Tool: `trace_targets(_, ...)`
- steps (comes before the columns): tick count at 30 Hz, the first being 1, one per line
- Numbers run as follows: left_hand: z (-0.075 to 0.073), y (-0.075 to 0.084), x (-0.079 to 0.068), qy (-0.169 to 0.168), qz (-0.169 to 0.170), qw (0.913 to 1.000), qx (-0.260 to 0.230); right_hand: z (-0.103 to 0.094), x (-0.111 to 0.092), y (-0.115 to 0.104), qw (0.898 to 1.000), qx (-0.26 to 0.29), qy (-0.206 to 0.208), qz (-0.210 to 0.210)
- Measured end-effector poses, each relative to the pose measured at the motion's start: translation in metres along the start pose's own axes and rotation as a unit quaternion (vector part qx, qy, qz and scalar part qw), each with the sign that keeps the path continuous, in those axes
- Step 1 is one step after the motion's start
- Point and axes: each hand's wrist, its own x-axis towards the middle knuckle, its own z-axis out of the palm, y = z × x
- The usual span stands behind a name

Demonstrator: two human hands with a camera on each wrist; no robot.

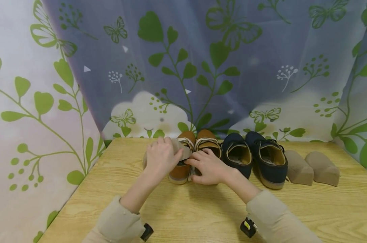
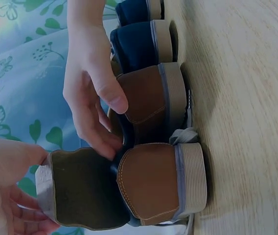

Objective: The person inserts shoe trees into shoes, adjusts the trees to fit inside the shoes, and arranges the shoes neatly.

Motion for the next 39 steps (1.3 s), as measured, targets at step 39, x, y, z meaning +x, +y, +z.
trace_targets(39,0.014,-0.006,0.003,0.016,0.010,0.9997,-0.017,0.005,0.001,-0.001,1.000,0.013,0.008,0.000)
